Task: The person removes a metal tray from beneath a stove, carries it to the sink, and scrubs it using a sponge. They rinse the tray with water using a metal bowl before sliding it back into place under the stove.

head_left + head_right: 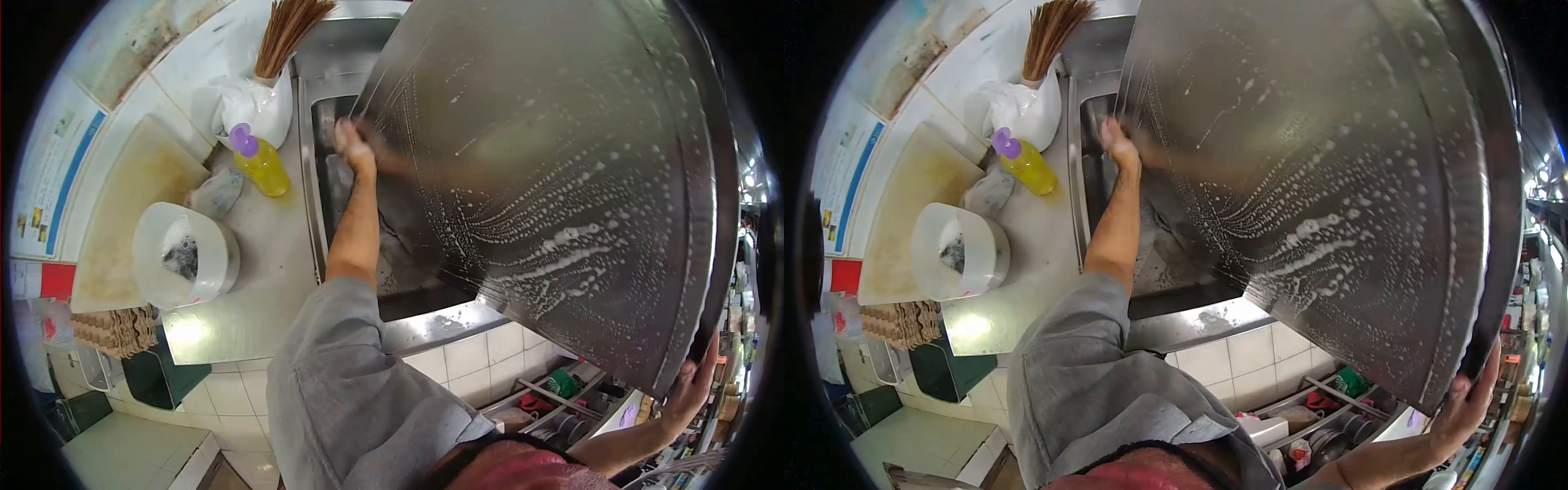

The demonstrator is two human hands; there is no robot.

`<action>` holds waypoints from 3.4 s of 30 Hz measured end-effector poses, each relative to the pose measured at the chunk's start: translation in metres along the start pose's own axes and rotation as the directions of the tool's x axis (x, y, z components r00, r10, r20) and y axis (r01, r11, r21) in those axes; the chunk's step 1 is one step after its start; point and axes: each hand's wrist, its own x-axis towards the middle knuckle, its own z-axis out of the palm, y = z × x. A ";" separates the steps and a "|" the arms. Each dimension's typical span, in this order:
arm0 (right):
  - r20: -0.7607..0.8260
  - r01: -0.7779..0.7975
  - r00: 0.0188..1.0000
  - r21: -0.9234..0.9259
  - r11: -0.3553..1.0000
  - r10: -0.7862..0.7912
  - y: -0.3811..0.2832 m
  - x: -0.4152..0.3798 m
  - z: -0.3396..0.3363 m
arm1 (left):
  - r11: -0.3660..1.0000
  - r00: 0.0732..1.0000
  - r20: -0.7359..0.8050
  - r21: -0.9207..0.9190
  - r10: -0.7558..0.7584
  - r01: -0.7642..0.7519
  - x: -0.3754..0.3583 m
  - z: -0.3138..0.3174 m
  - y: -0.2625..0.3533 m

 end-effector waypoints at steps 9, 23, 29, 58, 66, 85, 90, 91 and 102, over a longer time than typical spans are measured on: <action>-0.008 -0.051 0.999 0.012 0.999 0.051 0.010 -0.001 -0.001 | 0.242 0.433 0.454 -0.420 -0.779 0.875 -0.207 -0.093 -0.106; 0.094 0.127 0.987 0.018 0.992 -0.128 -0.009 0.067 0.029 | 0.257 0.592 0.553 -0.566 -0.586 0.783 -0.167 -0.080 0.023; 0.092 0.150 0.984 0.052 0.987 -0.154 -0.031 0.091 0.039 | 0.243 0.465 0.627 -0.409 -0.626 0.879 -0.130 -0.037 -0.018; 0.158 -0.013 0.987 0.257 0.966 -0.029 -0.072 0.103 0.042 | 0.697 0.396 0.606 -0.408 0.690 -0.589 -0.182 -0.093 0.232; 0.176 -0.014 0.984 0.287 0.958 -0.039 -0.077 0.101 0.037 | 0.949 0.978 0.188 -0.282 -0.089 0.141 0.007 0.046 0.117; 0.183 -0.050 0.983 0.250 0.967 0.003 -0.110 0.072 0.015 | 0.917 0.870 0.320 -0.263 0.375 -0.299 0.040 0.042 0.319; 0.059 0.110 0.991 0.210 0.972 -0.124 -0.120 0.076 0.021 | 0.716 0.679 0.230 -0.275 0.697 -0.642 -0.090 -0.020 0.385; 0.100 0.081 0.989 0.247 0.966 -0.109 -0.120 0.077 0.021 | 0.642 0.583 0.270 -0.289 0.767 -0.711 -0.121 -0.043 0.402; 0.114 0.020 0.992 0.279 0.960 -0.054 -0.117 0.061 0.011 | 0.567 0.652 -0.003 -0.490 0.758 -0.662 0.044 0.055 0.424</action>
